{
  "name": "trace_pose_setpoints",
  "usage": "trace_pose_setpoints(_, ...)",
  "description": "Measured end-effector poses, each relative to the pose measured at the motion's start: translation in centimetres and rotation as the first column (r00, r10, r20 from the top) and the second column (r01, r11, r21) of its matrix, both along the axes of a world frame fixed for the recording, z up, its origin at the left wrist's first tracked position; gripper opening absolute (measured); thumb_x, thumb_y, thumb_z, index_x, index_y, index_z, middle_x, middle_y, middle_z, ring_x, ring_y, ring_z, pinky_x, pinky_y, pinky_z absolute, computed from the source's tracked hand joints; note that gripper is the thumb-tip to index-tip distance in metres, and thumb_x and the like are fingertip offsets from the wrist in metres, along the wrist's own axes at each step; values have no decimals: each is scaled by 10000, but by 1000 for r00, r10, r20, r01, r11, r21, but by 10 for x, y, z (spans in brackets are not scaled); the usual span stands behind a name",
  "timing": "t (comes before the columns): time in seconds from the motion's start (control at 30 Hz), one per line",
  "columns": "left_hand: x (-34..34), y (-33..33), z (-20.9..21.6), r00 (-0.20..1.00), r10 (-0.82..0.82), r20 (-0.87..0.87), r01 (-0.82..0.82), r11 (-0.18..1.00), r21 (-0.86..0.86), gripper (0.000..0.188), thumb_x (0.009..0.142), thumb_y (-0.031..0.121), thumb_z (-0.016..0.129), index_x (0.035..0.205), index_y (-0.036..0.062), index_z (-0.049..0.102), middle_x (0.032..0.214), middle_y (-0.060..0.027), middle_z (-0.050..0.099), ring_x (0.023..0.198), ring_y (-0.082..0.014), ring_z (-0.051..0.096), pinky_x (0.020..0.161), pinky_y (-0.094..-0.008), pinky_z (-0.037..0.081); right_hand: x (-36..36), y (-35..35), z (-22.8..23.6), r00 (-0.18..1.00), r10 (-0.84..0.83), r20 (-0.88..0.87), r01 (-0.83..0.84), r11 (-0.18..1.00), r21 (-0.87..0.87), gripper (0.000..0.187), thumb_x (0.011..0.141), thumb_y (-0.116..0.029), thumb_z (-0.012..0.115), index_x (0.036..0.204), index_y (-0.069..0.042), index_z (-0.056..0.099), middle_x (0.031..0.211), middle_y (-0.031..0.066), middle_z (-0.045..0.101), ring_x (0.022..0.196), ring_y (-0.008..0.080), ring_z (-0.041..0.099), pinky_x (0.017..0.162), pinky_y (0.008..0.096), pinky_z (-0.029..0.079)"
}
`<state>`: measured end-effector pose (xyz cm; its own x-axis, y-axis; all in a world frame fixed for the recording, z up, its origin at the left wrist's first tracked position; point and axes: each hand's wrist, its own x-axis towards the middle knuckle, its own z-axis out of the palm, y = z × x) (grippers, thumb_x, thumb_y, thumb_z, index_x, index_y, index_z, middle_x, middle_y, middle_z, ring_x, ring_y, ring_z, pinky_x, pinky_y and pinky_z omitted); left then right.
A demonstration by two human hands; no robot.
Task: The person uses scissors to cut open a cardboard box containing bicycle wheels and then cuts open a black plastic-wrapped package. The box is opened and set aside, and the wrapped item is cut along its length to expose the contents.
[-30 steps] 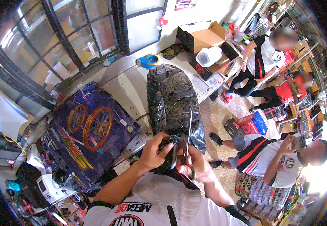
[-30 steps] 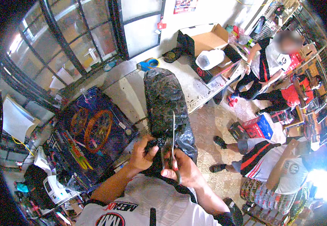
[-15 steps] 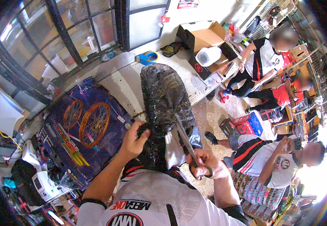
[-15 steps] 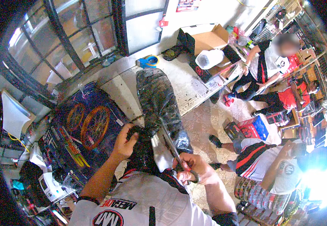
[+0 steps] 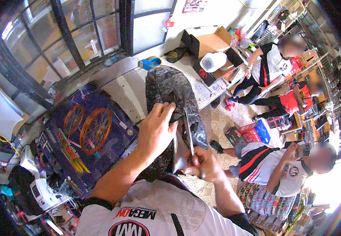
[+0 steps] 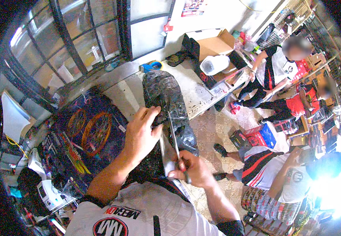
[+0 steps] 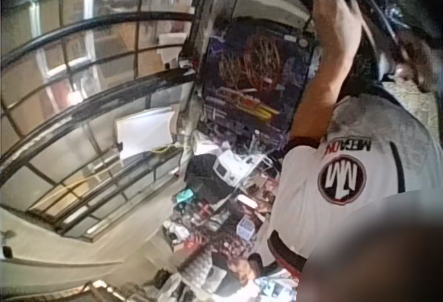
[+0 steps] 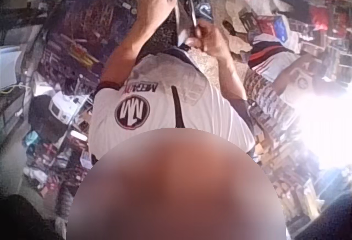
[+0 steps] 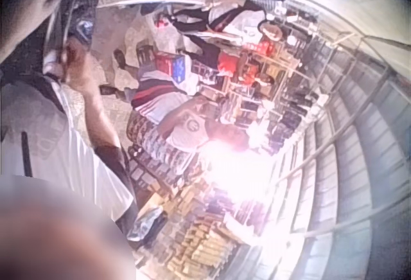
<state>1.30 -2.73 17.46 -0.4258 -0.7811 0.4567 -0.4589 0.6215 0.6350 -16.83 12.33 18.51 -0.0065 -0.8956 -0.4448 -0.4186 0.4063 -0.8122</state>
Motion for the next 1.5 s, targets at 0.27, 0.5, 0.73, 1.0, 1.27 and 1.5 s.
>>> trace_pose_setpoints(0.27,3,-3,-10,953,-5,-302,-20,997,-80,497,732,-99,726,1211,32,699,962,-161,692,827,-331,697,746,-369,570,40,26,-71,959,-4,284,51,986,-157,747,723,-354,961,1253,-34,543,940,27,666,857,122,626,775,294,514)
trace_pose_setpoints(0.5,-6,-28,-32,952,16,-307,-42,996,-79,503,698,-113,744,1170,61,724,980,-146,715,869,-325,709,786,-374,564,21,-49,-123,972,-39,233,114,942,-317,682,714,-348,961,1208,-75,578,859,9,592,805,144,560,741,316,486)
trace_pose_setpoints(0.73,-4,-37,-50,953,72,-294,-92,994,-55,366,685,-77,789,1023,31,700,957,-145,708,884,-341,703,780,-390,553,3,-83,-99,919,119,376,-15,963,-270,670,749,-395,933,1222,-92,568,876,-10,542,828,135,522,761,310,458)
trace_pose_setpoints(1.0,3,-30,-70,912,127,-389,-106,992,73,253,772,-60,728,1004,16,663,942,-151,685,861,-334,702,740,-376,548,18,-88,-91,854,51,517,92,965,-247,625,762,-405,929,1159,-56,596,836,-10,567,783,110,539,709,272,453)
trace_pose_setpoints(1.27,-1,-13,-95,639,273,-719,231,824,518,104,956,15,698,1018,39,618,930,21,653,854,-54,579,758,-248,473,-10,-50,-92,840,137,524,-49,983,-179,659,749,-417,936,1175,-54,588,834,-22,569,773,94,515,703,262,441)
trace_pose_setpoints(1.5,-1,3,-95,772,97,-628,191,907,375,229,884,-40,690,1098,11,624,976,-73,637,927,-153,615,825,-308,489,-13,-32,-91,920,130,369,-81,986,-146,675,749,-366,945,1234,-67,583,859,-27,564,786,100,507,712,278,441)
